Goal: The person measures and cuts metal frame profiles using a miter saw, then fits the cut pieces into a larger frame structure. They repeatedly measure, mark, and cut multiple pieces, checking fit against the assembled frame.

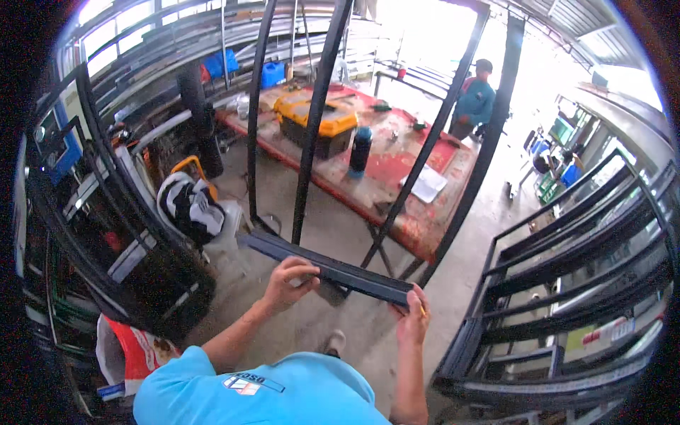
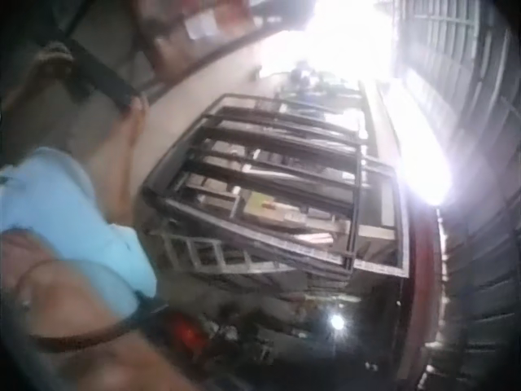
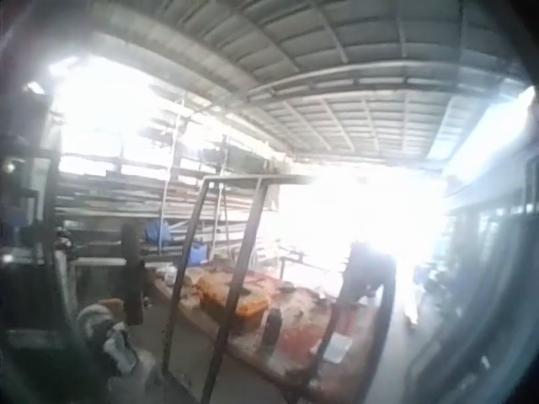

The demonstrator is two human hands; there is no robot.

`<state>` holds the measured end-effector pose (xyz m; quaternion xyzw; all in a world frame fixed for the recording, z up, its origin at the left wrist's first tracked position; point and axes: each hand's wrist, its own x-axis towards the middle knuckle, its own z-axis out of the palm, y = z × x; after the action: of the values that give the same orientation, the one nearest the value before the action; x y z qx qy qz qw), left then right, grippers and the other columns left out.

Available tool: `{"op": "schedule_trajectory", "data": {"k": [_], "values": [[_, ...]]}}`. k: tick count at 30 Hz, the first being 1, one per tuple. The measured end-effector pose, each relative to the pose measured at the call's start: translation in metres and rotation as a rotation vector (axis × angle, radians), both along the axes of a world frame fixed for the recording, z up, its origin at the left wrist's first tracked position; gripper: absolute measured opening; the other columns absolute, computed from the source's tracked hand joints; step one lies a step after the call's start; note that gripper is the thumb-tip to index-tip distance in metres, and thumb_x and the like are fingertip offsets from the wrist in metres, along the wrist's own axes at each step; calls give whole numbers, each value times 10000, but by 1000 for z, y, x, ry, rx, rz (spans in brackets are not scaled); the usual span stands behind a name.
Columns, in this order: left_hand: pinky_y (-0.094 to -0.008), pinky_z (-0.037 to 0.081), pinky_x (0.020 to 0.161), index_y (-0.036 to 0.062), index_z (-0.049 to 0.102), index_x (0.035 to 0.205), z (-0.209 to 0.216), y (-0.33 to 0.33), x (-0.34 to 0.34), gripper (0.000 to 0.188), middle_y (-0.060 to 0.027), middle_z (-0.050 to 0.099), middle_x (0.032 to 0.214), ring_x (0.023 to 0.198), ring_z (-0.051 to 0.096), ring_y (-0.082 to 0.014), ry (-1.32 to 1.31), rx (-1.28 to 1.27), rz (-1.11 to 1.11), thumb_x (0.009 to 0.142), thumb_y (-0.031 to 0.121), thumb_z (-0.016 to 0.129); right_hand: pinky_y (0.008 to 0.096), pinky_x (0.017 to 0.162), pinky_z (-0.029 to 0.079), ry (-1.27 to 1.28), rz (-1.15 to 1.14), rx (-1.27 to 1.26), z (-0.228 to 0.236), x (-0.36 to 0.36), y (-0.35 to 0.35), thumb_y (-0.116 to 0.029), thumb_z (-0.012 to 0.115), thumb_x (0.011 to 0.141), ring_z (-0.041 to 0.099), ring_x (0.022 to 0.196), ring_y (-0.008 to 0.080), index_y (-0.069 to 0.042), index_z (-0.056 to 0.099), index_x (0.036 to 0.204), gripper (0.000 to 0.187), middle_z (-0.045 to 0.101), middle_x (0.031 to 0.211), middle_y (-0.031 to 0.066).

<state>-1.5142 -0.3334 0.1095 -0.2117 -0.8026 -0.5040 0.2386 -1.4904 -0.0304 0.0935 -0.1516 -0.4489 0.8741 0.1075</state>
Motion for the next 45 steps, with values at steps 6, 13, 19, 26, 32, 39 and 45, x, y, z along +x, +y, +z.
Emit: {"op": "schedule_trajectory", "data": {"k": [6, 13, 19, 26, 32, 39, 45], "values": [[-276, 506, 798, -25, 478, 1377, 5, 0, -125, 604, -46, 669, 1045, 903, 625, -115, -702, 443, -353, 953, 373, 643, 420, 780, 613, 202, -78, -44, 29, -112, 9, -300, 688, 897, 683, 951, 248, -53, 554, 1276, 472, 651, 1127, 123], [-397, 551, 890, 33, 563, 1218, 100, -21, -301, 473, -92, 694, 1021, 1052, 667, -254, -673, 1092, -503, 986, 444, 542, 429, 889, 584, 539, -125, 57, 82, -241, 8, -360, 685, 889, 639, 1092, 294, -57, 469, 1350, 593, 599, 1266, 147], [-483, 533, 933, 76, 549, 1235, 196, -26, -437, 405, -88, 620, 1211, 1069, 634, -251, -584, 1113, -834, 963, 370, 614, 408, 991, 515, 745, -199, 335, 178, -331, 18, -392, 663, 917, 603, 1133, 256, -6, 426, 1382, 649, 576, 1286, 152], [-512, 514, 965, 44, 571, 1195, 293, 4, -598, 456, -153, 670, 1100, 1032, 658, -295, -391, 1118, -1096, 937, 417, 614, 328, 953, 464, 673, -708, 1009, 290, -421, 5, -268, 666, 943, 579, 1102, 197, -33, 509, 1325, 475, 559, 1262, 107], [-569, 468, 989, 12, 529, 1254, 317, 19, -659, 529, -188, 612, 1220, 1158, 595, -347, -339, 1087, -1180, 936, 427, 607, 263, 690, 484, 501, -819, 1563, 330, -457, 21, -191, 699, 919, 575, 800, 138, -82, 574, 1219, 343, 582, 1032, 67], [-615, 440, 970, -2, 526, 1229, 313, 32, -684, 466, -195, 600, 1196, 1134, 581, -383, -333, 1124, -1203, 955, 368, 599, 351, 672, 492, 461, -954, 1942, 349, -476, 49, -138, 726, 864, 621, 772, 230, -75, 635, 1100, 260, 635, 963, 113], [-569, 477, 963, 19, 569, 1190, 311, 31, -688, 457, -171, 611, 1154, 1070, 620, -356, -325, 1115, -1107, 944, 402, 608, 445, 887, 471, 360, -960, 2056, 360, -488, 38, -121, 727, 825, 599, 1058, 369, -61, 636, 1088, 284, 661, 1079, 163]]}}
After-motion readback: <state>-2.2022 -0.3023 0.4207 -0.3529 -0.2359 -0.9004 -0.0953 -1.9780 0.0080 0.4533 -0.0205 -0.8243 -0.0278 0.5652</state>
